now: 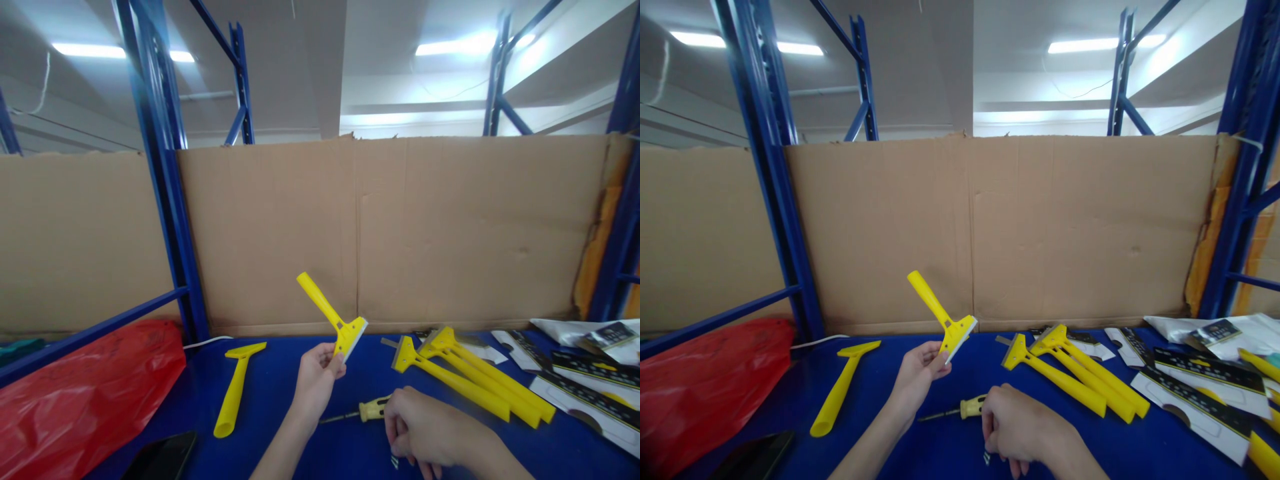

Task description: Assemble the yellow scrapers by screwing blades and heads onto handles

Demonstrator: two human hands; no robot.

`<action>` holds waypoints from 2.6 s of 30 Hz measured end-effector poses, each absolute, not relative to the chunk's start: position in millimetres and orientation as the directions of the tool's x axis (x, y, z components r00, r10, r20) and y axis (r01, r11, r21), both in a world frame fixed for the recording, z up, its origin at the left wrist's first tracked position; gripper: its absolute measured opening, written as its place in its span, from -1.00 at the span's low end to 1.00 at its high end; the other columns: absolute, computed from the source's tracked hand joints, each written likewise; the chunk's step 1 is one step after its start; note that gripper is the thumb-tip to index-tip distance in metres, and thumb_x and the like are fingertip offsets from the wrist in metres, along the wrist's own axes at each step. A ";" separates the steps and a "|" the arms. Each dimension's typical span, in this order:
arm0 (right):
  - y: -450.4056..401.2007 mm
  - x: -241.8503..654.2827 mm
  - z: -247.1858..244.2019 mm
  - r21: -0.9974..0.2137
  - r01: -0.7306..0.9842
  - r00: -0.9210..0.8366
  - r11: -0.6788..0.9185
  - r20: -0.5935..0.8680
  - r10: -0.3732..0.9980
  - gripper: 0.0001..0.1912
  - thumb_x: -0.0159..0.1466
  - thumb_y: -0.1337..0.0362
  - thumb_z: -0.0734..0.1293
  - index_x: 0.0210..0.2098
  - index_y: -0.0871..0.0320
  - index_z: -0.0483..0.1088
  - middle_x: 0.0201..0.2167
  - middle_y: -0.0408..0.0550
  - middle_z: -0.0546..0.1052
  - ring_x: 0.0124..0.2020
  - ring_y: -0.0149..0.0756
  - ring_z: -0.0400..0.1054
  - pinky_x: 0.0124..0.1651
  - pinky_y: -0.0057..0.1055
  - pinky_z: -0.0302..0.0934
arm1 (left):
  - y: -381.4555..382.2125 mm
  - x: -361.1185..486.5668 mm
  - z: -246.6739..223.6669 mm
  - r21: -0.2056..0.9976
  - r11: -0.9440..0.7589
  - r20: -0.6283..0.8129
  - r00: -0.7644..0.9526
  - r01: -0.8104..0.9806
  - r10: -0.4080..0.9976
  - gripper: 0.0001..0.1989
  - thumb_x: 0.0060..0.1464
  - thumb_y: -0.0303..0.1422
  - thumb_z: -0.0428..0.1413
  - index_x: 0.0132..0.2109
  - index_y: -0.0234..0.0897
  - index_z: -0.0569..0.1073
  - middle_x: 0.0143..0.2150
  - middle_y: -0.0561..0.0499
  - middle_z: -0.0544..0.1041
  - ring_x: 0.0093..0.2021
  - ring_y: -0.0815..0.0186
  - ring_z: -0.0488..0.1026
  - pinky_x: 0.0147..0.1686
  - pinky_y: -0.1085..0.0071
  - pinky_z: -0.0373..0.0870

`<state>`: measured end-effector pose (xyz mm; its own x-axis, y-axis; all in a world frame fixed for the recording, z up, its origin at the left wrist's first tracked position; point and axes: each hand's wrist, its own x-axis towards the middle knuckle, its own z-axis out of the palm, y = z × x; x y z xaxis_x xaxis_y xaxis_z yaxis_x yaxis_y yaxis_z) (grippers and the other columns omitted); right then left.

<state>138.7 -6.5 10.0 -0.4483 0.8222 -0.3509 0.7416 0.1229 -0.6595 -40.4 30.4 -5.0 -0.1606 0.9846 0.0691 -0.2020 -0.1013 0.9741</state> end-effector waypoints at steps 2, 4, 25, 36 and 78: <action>-7.1 138.9 11.4 -0.646 0.753 -0.446 0.123 -0.364 0.818 -0.80 -0.06 0.55 0.20 -0.67 0.14 0.24 -0.86 -0.36 0.23 -0.88 -0.56 0.08 -0.80 -0.66 0.02 | 30.4 -41.0 -5.1 0.975 -0.099 0.066 -0.164 -0.200 0.984 -0.68 -0.39 -0.33 0.38 -0.43 -0.39 0.50 -0.53 0.03 0.53 -0.55 0.43 0.43 -0.48 0.49 0.45; -6.4 139.9 12.2 -0.640 0.760 -0.450 0.116 -0.388 0.805 -0.81 -0.07 0.55 0.21 -0.66 0.13 0.25 -0.89 -0.37 0.22 -0.88 -0.54 0.09 -0.78 -0.65 0.04 | 30.3 -41.3 -4.9 0.975 -0.096 0.063 -0.167 -0.200 0.984 -0.68 -0.38 -0.33 0.38 -0.43 -0.39 0.49 -0.54 0.03 0.53 -0.56 0.43 0.43 -0.48 0.48 0.45; -10.2 134.7 11.7 -0.610 0.776 -0.433 0.162 -0.327 0.840 -0.83 -0.08 0.52 0.20 -0.66 0.13 0.26 -0.88 -0.36 0.20 -0.88 -0.55 0.05 -0.78 -0.67 0.00 | 27.3 -34.5 -6.0 0.977 -0.057 0.026 -0.149 -0.208 0.988 -0.70 -0.36 -0.39 0.38 -0.44 -0.39 0.46 -0.53 0.04 0.52 -0.57 0.44 0.43 -0.49 0.47 0.46; -14.0 127.7 4.8 -0.594 0.771 -0.459 0.228 -0.272 0.846 -0.86 0.00 0.46 0.21 -0.60 0.13 0.32 -0.79 -0.29 0.27 -0.84 -0.51 0.14 -0.78 -0.64 -0.01 | 26.2 -34.1 -4.7 0.986 -0.031 0.011 -0.118 -0.166 0.993 -0.71 -0.35 -0.39 0.38 -0.43 -0.38 0.48 -0.52 0.04 0.52 -0.53 0.41 0.45 -0.45 0.45 0.47; 13.2 119.0 -15.0 -0.797 0.467 -0.087 0.382 0.388 0.918 -0.79 0.26 0.18 0.14 -0.44 0.08 0.29 -0.71 -0.27 0.27 -0.78 -0.36 0.22 -0.69 -0.45 0.11 | 14.1 -19.7 -17.8 0.863 -0.394 0.370 0.133 0.317 0.919 -0.92 0.01 -0.44 0.05 -0.36 -0.32 0.44 -0.46 0.01 0.46 -0.49 0.36 0.33 -0.45 0.46 0.21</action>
<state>119.0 13.2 -15.0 -0.0873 0.9176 0.3879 0.4675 0.3816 -0.7974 -19.7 14.1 -17.8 0.1329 0.9193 0.3705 0.3170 -0.3936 0.8629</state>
